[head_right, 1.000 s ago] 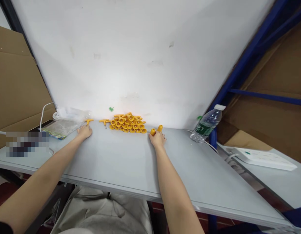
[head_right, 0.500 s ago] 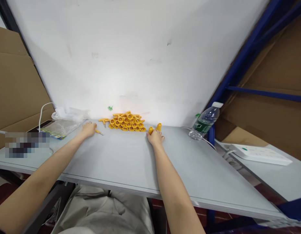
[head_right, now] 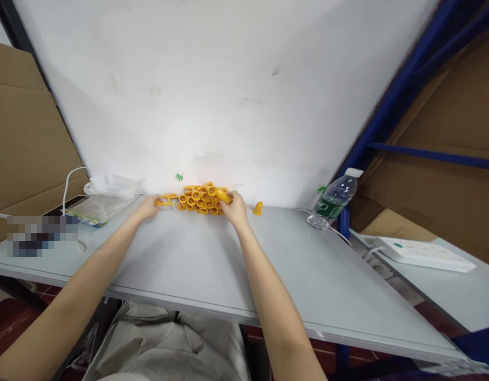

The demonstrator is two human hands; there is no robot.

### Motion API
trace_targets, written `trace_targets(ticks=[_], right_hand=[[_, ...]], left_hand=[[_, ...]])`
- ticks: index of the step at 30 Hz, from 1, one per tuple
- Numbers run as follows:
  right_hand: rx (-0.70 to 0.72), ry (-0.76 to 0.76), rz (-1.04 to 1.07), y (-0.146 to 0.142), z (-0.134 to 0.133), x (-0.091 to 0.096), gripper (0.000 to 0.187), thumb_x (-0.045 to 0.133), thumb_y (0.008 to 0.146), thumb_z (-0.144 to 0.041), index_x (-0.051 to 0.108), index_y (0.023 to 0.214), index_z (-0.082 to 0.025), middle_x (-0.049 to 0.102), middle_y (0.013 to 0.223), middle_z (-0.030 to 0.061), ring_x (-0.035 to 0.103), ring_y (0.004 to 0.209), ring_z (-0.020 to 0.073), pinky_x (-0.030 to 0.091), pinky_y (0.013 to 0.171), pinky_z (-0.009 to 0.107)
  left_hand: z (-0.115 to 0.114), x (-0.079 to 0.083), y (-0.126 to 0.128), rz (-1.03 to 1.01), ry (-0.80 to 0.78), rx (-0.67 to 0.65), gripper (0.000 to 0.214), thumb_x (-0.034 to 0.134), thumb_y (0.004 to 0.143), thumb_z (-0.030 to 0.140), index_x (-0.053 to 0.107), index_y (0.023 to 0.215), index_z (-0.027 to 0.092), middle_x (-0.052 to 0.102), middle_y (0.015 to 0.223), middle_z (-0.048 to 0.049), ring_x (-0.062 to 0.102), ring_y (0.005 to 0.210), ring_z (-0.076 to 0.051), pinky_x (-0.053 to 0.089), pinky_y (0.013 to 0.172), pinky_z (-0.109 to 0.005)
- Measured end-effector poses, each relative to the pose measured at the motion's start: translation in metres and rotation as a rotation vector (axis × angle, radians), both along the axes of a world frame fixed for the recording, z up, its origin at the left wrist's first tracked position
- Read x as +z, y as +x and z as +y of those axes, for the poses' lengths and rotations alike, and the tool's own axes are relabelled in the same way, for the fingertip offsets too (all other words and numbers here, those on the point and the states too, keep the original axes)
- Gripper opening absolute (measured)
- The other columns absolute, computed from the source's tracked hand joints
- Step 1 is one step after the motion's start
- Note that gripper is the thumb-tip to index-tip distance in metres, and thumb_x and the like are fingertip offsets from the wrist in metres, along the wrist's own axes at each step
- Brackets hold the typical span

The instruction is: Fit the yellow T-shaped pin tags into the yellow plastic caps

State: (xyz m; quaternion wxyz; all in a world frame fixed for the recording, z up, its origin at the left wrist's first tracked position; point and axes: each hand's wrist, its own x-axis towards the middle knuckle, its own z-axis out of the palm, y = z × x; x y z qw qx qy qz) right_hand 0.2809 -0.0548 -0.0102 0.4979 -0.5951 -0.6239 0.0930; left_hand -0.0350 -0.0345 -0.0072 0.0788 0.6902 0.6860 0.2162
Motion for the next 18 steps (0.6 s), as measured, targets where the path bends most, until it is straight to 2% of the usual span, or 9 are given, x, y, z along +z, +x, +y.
trace_targets(ticks=[3,7,12,18], right_hand=[[0.162,0.030,0.106,-0.019,-0.007,0.007,0.036,0.062,0.076,-0.047,0.062,0.101,-0.021,0.067,0.102,0.0087,0.061,0.084,0.0229,0.051,0.076,0.038],[0.257,0.010,0.194,-0.034,-0.014,-0.003,0.049,0.065,0.074,-0.052,0.058,0.110,-0.020,0.064,0.108,0.0109,0.062,0.080,0.0205,0.053,0.076,0.039],[0.365,-0.053,0.214,-0.039,-0.015,-0.024,0.045,0.072,0.068,-0.052,0.056,0.096,-0.021,0.063,0.104,0.0091,0.062,0.079,0.0198,0.053,0.077,0.040],[0.396,-0.053,0.298,-0.041,-0.012,-0.035,0.050,0.075,0.064,-0.057,0.056,0.093,-0.021,0.062,0.097,0.0059,0.060,0.076,0.0174,0.053,0.076,0.038]], left_hand=[[-0.004,-0.003,0.019,-0.192,0.157,0.032,0.030,0.050,0.083,0.010,0.060,0.110,0.021,0.063,0.094,-0.0060,0.059,0.082,-0.018,0.047,0.077,-0.029],[-0.012,-0.023,0.038,-0.377,0.275,-0.059,0.030,0.048,0.084,0.009,0.058,0.108,0.022,0.063,0.095,-0.0034,0.059,0.080,-0.016,0.049,0.083,-0.032],[-0.021,-0.046,0.045,-0.357,0.297,-0.155,0.031,0.050,0.083,0.008,0.062,0.108,0.021,0.061,0.099,-0.0057,0.061,0.083,-0.018,0.049,0.087,-0.033],[-0.024,-0.050,0.045,-0.301,0.305,-0.214,0.030,0.051,0.084,0.010,0.062,0.110,0.021,0.062,0.105,-0.0068,0.063,0.090,-0.019,0.049,0.089,-0.032]])
